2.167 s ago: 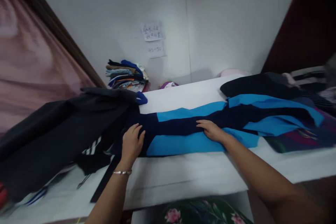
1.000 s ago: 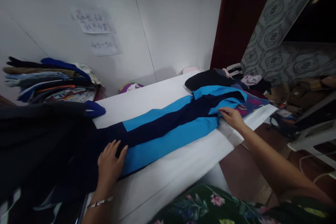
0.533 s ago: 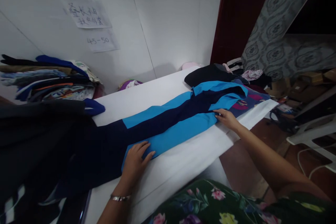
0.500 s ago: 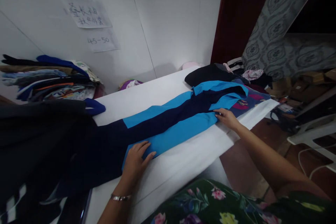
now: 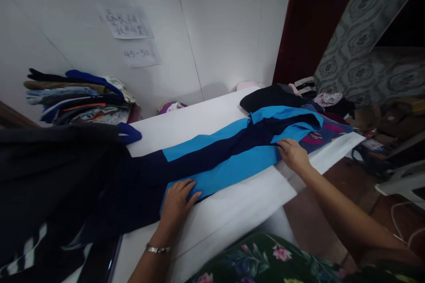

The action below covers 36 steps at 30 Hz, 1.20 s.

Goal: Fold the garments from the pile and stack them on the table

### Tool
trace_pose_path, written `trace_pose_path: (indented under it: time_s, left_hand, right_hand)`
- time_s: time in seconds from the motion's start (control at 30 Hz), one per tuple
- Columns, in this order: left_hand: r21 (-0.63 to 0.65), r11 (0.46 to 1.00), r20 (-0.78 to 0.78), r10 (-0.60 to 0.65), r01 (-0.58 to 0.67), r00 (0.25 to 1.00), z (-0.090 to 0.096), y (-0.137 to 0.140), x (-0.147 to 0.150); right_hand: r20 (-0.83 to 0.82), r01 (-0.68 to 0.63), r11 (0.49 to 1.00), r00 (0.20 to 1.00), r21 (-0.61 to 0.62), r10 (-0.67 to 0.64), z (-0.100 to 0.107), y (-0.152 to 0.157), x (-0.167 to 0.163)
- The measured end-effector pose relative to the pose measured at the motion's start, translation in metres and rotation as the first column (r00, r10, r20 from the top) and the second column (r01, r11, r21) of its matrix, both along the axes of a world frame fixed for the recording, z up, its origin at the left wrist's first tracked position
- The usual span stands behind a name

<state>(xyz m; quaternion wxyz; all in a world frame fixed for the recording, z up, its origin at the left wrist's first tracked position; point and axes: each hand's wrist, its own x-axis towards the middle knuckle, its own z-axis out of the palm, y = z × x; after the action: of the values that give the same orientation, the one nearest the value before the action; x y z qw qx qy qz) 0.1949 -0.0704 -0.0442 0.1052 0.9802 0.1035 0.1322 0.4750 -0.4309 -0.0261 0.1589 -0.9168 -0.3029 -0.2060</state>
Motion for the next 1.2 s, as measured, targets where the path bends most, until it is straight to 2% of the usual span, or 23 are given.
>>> trace_pose_path:
  time_s: [0.1,0.17,0.2,0.27,0.33,0.47,0.6,0.73,0.83,0.9,1.0,1.1,1.2]
  left_hand:
    - [-0.012,1.000,0.000,0.000,0.000,1.000,-0.001,0.001,0.000]
    - [-0.017,1.000,0.003,0.006,-0.006,1.000,-0.001,0.001,0.000]
    - [-0.019,1.000,0.005,0.007,-0.007,1.000,-0.001,0.001,0.000]
    - [-0.027,1.000,0.012,0.007,-0.007,1.000,-0.002,0.001,0.000]
    - [-0.040,0.999,0.016,0.007,-0.006,1.000,-0.002,0.001,0.000]
    - [-0.072,0.997,0.032,0.007,-0.005,0.999,-0.001,0.001,-0.001]
    - [-0.067,0.997,0.111,0.045,-0.038,0.993,0.001,0.003,-0.002]
    - [0.024,0.991,0.173,0.126,-0.132,0.977,0.005,0.007,0.001]
    - [0.067,0.968,0.094,0.236,-0.243,0.967,0.005,0.010,0.005]
    - [0.060,0.952,-0.014,0.301,-0.299,0.954,0.001,0.013,0.006]
    - [0.054,0.947,-0.111,0.321,-0.317,0.940,-0.007,0.018,0.007]
    - [0.077,0.945,-0.084,0.325,-0.319,0.942,-0.015,0.023,0.006]
    - [0.096,0.945,-0.065,0.319,-0.312,0.946,-0.020,0.028,0.006]
  right_hand:
    - [0.033,-0.216,0.975,0.976,0.059,0.215,0.003,0.020,-0.018]
    - [-0.038,-0.337,0.941,0.941,0.020,0.338,-0.003,0.034,-0.026]
    - [-0.092,-0.362,0.932,0.929,-0.013,0.359,-0.008,0.039,-0.028]
    - [-0.191,-0.364,0.928,0.919,-0.076,0.345,-0.020,0.046,-0.028]
    - [-0.238,-0.355,0.931,0.915,-0.088,0.326,-0.027,0.048,-0.023]
    - [-0.163,-0.365,0.930,0.916,0.040,0.367,-0.026,0.058,-0.002]
    - [-0.118,-0.404,0.908,0.902,0.109,0.415,-0.013,0.090,0.026]
    - [-0.189,-0.454,0.890,0.871,0.042,0.453,-0.004,0.126,0.046]
    - [-0.350,-0.428,0.899,0.860,-0.094,0.372,-0.007,0.141,0.053]
    - [-0.429,-0.402,0.904,0.849,-0.147,0.308,-0.012,0.143,0.054]
    - [-0.435,-0.404,0.910,0.839,-0.095,0.327,-0.019,0.137,0.054]
    - [-0.296,-0.377,0.925,0.880,0.042,0.371,-0.016,0.115,0.062]
    - [-0.057,-0.263,0.953,0.960,0.150,0.274,0.000,0.070,0.081]
